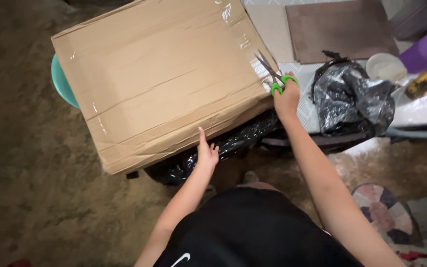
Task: The person cuts black plastic wrap and clear film from a cardboard box using scissors, then cuts the adhesive tape along the box edges.
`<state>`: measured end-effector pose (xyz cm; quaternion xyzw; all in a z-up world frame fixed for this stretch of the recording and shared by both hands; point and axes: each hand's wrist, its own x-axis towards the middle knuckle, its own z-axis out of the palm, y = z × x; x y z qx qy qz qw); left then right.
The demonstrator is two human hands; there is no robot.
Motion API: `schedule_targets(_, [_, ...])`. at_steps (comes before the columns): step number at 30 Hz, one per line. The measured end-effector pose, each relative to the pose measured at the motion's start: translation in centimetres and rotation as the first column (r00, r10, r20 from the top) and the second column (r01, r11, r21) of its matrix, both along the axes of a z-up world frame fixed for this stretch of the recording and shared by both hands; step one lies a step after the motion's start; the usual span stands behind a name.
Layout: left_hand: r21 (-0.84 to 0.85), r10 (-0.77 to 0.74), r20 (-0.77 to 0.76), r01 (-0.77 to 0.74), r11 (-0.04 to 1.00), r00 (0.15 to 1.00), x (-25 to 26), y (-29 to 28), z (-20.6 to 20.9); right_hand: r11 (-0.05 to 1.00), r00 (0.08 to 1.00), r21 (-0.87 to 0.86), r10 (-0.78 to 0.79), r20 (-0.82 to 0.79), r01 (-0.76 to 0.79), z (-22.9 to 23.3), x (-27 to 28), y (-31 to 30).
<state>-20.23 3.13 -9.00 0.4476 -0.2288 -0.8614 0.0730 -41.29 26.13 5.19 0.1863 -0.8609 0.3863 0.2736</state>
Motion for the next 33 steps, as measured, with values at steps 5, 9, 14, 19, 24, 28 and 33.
schedule_targets(5, [0.053,0.077,-0.015,-0.076,0.996,0.997,-3.8,3.9,0.2,1.0,0.97,-0.01,-0.007,0.243,0.01,-2.1,-5.0,0.3])
schedule_targets(9, [0.089,0.21,0.035,-0.212,0.973,0.977,-6.0,5.5,0.8,0.998,0.945,-0.021,0.058,0.321,-0.054,-2.2,-7.6,1.0])
schedule_targets(14, [-0.139,0.407,0.087,-0.393,0.909,0.909,-5.0,2.9,0.7,0.972,0.76,-0.062,0.216,0.613,-0.226,-1.1,-8.4,2.0])
schedule_targets(19, [-0.214,0.463,0.101,-0.435,0.874,0.881,-3.8,1.2,2.4,0.962,0.843,-0.051,0.261,0.47,-0.269,-3.2,-8.7,2.5])
schedule_targets(24, [-0.313,0.338,-0.09,-0.349,0.883,0.937,-2.3,0.4,2.3,0.976,0.857,0.006,0.187,0.48,-0.217,-4.2,-7.7,3.3])
schedule_targets(28, [-0.328,0.289,-0.15,-0.324,0.887,0.945,-1.0,-1.8,1.6,0.986,0.879,-0.031,0.16,0.45,-0.164,-3.7,-3.6,3.3])
schedule_targets(33, [-0.369,0.178,-0.131,-0.215,0.904,0.975,1.5,-6.3,2.5,0.995,0.893,-0.019,0.098,0.439,-0.1,-2.5,2.9,1.8])
